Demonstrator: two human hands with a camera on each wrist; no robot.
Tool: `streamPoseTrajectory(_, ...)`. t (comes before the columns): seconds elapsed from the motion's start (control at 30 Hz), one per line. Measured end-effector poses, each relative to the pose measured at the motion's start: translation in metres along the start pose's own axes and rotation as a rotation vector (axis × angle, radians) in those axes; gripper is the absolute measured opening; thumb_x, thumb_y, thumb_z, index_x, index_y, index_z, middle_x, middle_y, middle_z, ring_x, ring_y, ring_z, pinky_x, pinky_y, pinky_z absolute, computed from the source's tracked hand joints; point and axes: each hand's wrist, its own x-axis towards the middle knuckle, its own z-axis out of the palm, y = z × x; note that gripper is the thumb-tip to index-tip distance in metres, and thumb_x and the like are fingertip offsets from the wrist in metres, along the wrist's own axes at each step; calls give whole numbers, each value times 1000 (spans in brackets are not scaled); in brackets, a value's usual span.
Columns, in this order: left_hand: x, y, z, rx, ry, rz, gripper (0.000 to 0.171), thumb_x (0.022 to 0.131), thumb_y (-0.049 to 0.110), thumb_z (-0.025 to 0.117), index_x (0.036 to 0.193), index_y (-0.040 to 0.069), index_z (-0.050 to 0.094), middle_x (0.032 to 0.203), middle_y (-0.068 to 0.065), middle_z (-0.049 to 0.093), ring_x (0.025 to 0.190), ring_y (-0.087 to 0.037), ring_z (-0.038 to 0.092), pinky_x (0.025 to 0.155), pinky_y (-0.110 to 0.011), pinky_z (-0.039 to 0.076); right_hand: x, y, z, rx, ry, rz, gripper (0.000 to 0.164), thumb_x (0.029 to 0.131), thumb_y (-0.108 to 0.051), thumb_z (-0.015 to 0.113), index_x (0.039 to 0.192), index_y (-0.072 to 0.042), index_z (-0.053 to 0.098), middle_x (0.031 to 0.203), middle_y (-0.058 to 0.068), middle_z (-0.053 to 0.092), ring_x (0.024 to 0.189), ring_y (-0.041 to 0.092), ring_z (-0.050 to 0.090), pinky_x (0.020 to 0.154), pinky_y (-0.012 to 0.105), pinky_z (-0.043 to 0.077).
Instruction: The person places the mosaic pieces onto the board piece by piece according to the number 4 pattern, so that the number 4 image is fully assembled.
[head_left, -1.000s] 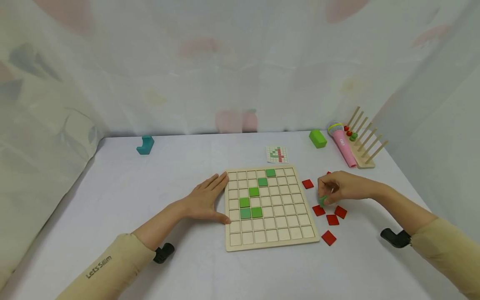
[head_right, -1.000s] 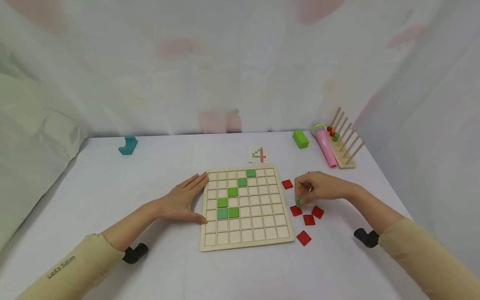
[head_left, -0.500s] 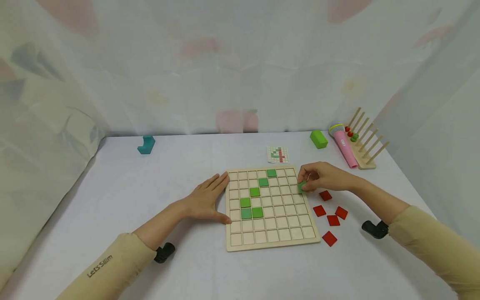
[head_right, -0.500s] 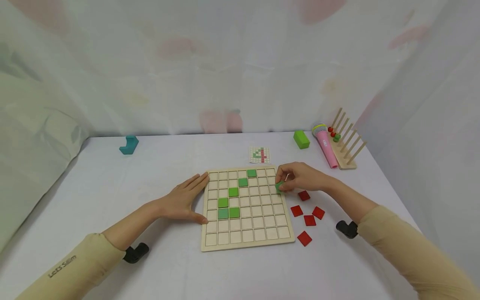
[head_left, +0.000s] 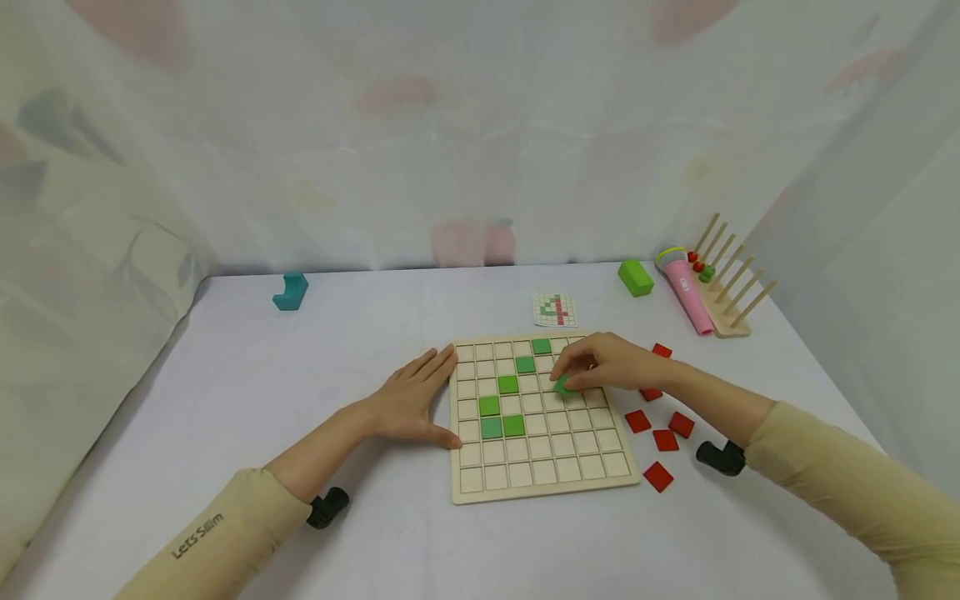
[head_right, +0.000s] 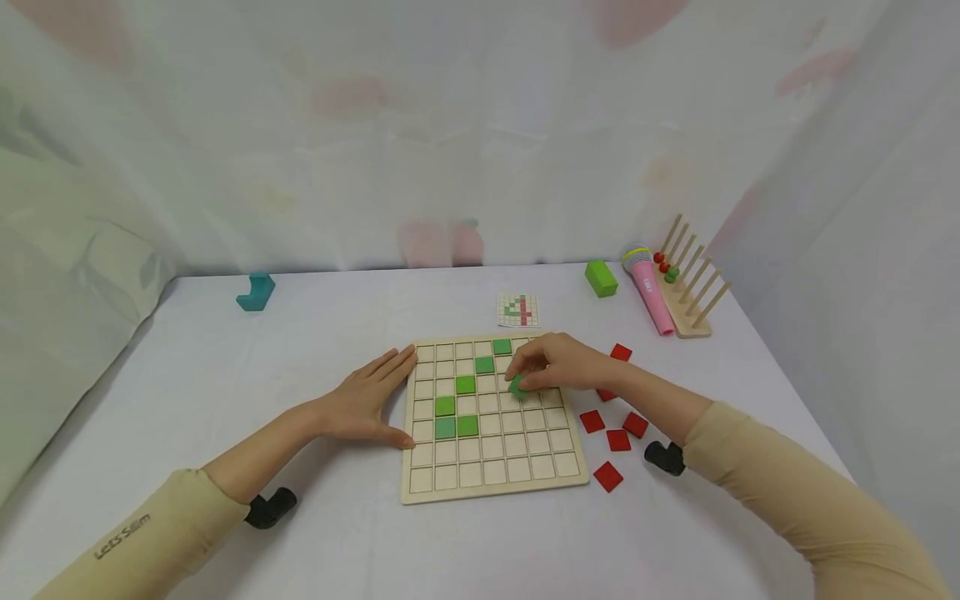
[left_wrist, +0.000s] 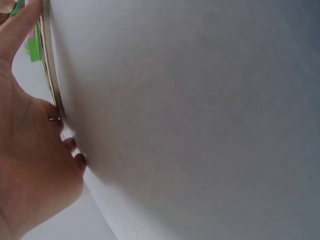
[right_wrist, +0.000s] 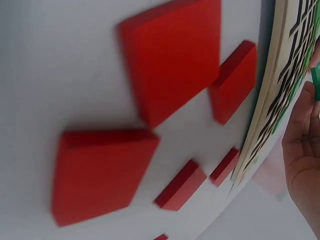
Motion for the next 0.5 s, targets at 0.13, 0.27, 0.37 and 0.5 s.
streamPoseTrajectory(0.13,0,0,1,5,4,0,128,70,73,72,160,10,5,170,-5,1,157,-36,3,119,-66,21,6,-7,7,-10,-19,-7,20,91,-15,70,110,-14,74,99,0,70,88,11,59,79,19,50)
streamPoseTrajectory(0.27,1,-1,2,9,7,2,129,70,73,72,160,10,5,170,-5,1,157,-36,3,119,-65,21,12,-13,14,3,-29,-3,22,89,-14,73,110,-11,72,91,2,68,84,13,59,75,20,51)
streamPoseTrajectory(0.37,1,-2,3,8,8,5,129,70,73,72,160,10,5,170,-5,1,157,-36,3,119,-65,21,15,-15,19,20,-28,6,21,86,-14,76,105,-10,69,87,2,67,82,13,61,74,20,52)
streamPoseTrajectory(0.5,1,-2,2,7,8,7,128,70,73,72,160,10,5,170,-5,1,157,-36,3,119,-66,21,19,-16,24,11,-26,-2,16,84,-13,77,97,-12,67,85,2,68,81,12,62,75,21,53)
